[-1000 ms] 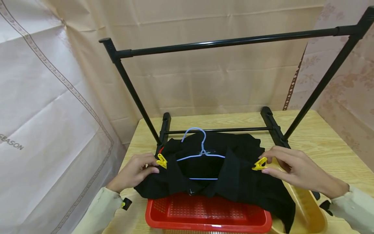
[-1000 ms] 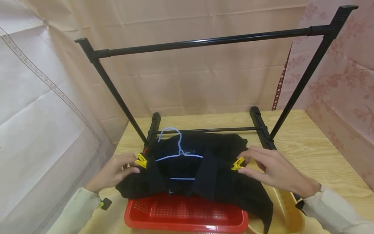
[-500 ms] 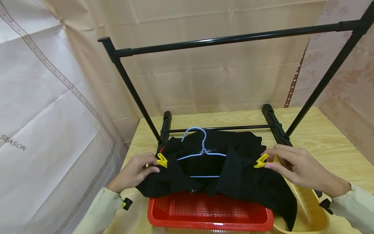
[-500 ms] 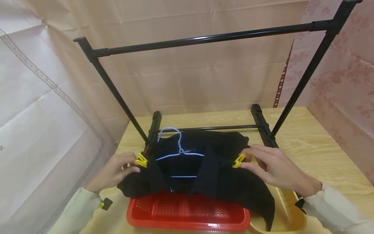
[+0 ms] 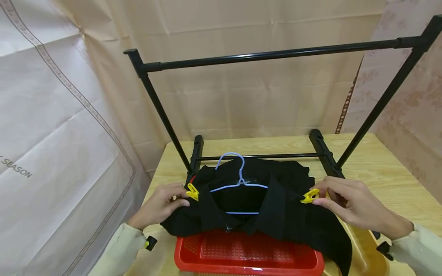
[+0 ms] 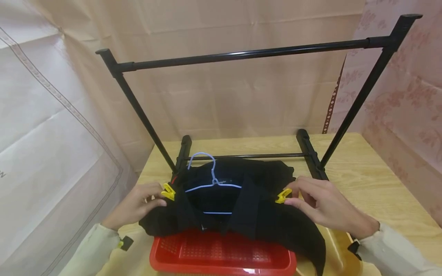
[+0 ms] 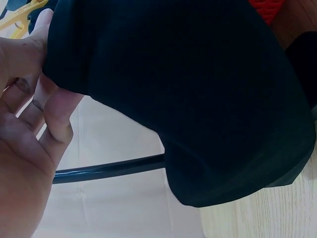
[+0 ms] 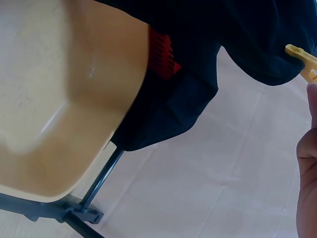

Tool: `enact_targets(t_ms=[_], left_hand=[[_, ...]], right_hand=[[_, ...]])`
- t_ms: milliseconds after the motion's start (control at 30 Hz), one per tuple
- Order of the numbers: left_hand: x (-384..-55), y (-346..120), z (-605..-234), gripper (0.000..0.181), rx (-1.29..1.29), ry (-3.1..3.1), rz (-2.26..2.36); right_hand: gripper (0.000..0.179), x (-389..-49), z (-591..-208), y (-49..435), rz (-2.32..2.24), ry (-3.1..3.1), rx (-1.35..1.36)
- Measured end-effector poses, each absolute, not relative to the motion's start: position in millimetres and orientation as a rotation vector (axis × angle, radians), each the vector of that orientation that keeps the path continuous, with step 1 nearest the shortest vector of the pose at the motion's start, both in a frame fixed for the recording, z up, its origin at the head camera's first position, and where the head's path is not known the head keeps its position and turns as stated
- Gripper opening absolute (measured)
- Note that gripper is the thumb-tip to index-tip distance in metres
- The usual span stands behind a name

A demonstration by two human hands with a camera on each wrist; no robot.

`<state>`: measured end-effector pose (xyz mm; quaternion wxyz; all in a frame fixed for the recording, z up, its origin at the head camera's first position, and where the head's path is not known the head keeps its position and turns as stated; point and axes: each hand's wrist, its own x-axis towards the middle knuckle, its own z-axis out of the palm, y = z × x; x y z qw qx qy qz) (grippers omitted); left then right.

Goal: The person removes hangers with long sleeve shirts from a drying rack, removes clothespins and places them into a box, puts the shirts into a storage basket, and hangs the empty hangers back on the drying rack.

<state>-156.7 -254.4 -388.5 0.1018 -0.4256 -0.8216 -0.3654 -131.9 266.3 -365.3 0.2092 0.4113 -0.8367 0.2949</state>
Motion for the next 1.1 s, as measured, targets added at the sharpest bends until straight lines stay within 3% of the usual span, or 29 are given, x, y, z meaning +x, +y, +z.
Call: enact_targets(t_ms=[267, 667, 900, 1100], left_hand=[[-154.7, -252.7, -384.8, 0.015, -1.236, -2.461, -1.073], [-156.3, -254.7, -388.4, 0.006, -1.257, -2.44, -1.085], [-154.8, -254.8, -388.9, 0.016, -1.222, -2.484, -1.077], [-155.9, -254.7, -386.3, 0.014, -1.237, -2.485, -1.051]], right_hand=[[0.045, -128.8, -363.4, 264.0, 0.836, -2.333, 1.141], [0.048, -128.2, -363.3, 265.0, 0.849, -2.343, 1.117], [0.048, -128.5, -364.2, 265.3, 0.855, -2.31, 1.132], [0.015, -132.4, -365.8, 265.3, 0.903, -2.193, 1.177]])
